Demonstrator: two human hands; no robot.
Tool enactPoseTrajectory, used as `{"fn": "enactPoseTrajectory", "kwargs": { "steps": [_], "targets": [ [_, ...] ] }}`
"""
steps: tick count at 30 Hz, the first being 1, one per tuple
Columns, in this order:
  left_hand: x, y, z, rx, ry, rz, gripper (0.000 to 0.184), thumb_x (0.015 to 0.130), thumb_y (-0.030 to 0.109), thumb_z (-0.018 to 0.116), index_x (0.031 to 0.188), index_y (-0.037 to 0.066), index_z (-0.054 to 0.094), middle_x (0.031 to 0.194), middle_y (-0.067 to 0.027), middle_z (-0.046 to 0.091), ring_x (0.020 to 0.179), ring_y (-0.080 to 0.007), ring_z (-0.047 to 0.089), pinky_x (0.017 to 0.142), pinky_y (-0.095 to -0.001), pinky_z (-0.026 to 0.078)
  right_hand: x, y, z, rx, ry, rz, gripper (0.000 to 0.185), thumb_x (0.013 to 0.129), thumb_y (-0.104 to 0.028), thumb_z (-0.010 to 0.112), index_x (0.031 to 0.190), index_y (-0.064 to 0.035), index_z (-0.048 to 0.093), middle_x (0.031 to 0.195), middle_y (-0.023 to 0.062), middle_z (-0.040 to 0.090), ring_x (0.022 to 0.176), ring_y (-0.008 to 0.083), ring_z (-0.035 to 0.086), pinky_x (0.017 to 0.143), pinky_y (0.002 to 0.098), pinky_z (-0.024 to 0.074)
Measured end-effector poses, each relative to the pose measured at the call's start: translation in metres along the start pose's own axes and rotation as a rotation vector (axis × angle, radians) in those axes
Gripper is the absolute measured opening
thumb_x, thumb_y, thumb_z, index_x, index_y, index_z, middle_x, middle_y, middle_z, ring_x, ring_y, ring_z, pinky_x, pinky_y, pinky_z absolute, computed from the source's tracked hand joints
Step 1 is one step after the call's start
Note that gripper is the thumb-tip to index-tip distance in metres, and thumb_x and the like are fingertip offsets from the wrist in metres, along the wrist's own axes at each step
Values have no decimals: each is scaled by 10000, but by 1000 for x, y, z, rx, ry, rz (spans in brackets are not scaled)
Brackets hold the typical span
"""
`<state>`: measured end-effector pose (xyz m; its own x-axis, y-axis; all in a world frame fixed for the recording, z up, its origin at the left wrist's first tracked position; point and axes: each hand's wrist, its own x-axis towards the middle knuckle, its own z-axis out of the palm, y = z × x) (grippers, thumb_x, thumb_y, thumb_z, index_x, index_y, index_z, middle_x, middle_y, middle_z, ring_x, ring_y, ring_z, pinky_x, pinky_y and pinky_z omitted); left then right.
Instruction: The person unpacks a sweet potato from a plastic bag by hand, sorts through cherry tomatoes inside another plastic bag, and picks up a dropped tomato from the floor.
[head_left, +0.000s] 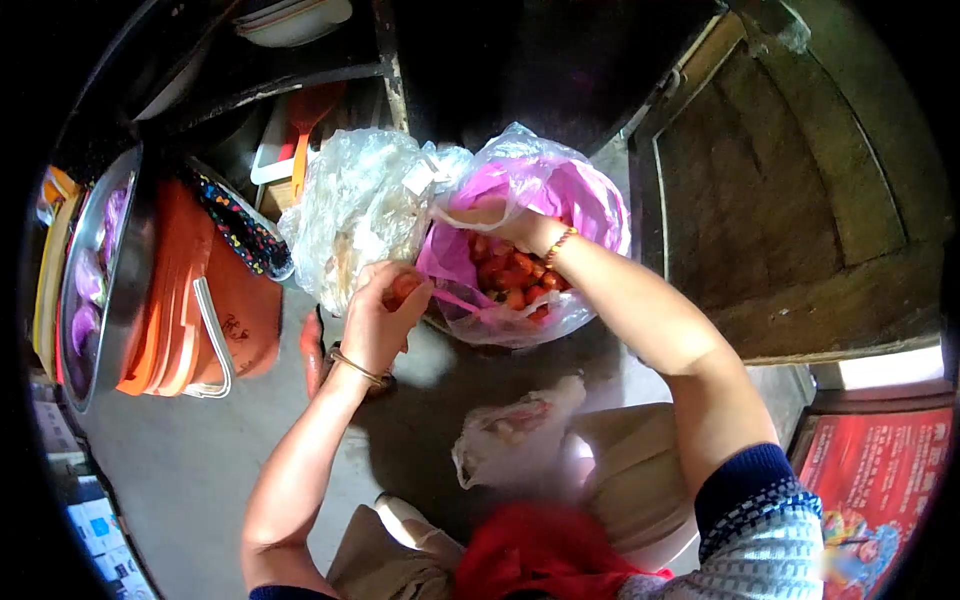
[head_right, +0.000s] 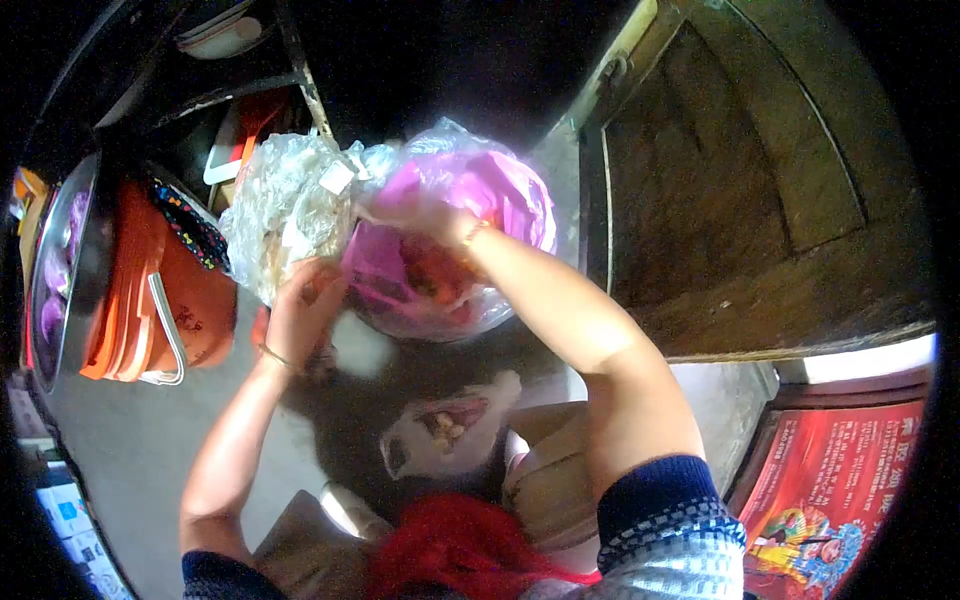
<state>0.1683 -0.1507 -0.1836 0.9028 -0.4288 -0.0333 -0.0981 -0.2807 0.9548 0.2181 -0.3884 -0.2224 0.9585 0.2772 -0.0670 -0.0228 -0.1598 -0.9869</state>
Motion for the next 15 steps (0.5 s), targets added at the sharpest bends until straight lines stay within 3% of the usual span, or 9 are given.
{"fn": "enactPoseTrajectory", "kwargs": {
  "steps": [1, 3, 4, 9, 10, 12, 14, 15],
  "targets": [
    [1, -6, -2, 114, -33, 73, 291, 781, 254, 665, 951, 27, 598, 1027, -81, 529, 566, -125, 549, 359, -238, 400, 4, 9, 1, 40, -56, -205, 326, 869, -197, 515, 1177, -89, 503, 1108, 35, 553, 933, 165, 550, 693, 312, 502],
    [2, -8, -2, 292, -78, 143, 280, 779, 214, 667, 983, 31, 608, 1208, -98, 430, 553, -123, 560, 373, -226, 427, 25, 59, -9, -1120, 165, -549, 225, 860, -157, 508, 1063, -70, 554, 962, 35, 580, 831, 125, 552, 642, 275, 476],
    [5, -9, -1, 306, -86, 146, 280, 779, 214, 667, 983, 31, 608, 1208, -98, 430, 553, -123, 560, 373, -226, 427, 22, 56, -9, -1112, 180, -550, 225, 860, -157, 508, 1063, -70, 554, 962, 35, 580, 831, 125, 552, 642, 275, 476],
    [23, -1, 9, 121, -182, 83, 240, 789, 173, 655, 980, 34, 609, 1211, -95, 436, 537, -117, 555, 337, -214, 400, -23, 0, -43, 389, 342, 394, 129, 851, -110, 449, 825, -69, 567, 741, 38, 548, 710, 124, 527, 605, 267, 430],
    [25, -1, 10, 81, -188, 84, 231, 792, 156, 650, 981, 30, 606, 1209, -92, 438, 536, -112, 552, 329, -211, 393, -21, -5, -42, 440, 439, 281, 156, 748, -89, 459, 599, -132, 471, 617, -13, 478, 490, 147, 422, 503, 281, 395],
    [25, 11, 13, 31, -227, 79, 223, 794, 144, 646, 981, 29, 604, 1196, -86, 442, 541, -108, 549, 329, -209, 393, -8, -23, -51, 852, 538, 254, 173, 771, -75, 459, 604, -123, 470, 570, -26, 446, 464, 117, 405, 448, 248, 362],
    [24, 19, 20, -20, -271, 66, 216, 797, 132, 642, 981, 27, 601, 1182, -81, 446, 545, -103, 547, 328, -206, 393, -21, -48, -81, 1027, -41, 121, 188, 792, -44, 442, 614, -98, 471, 547, -23, 447, 457, 98, 429, 426, 213, 380],
    [25, 23, 23, -34, -288, 93, 211, 798, 126, 640, 982, 31, 600, 1169, -76, 447, 552, -103, 545, 330, -206, 394, -27, -86, -48, 968, 411, 277, 183, 818, -33, 437, 655, -76, 508, 569, 0, 490, 492, 86, 476, 433, 177, 392]
  ]
}}
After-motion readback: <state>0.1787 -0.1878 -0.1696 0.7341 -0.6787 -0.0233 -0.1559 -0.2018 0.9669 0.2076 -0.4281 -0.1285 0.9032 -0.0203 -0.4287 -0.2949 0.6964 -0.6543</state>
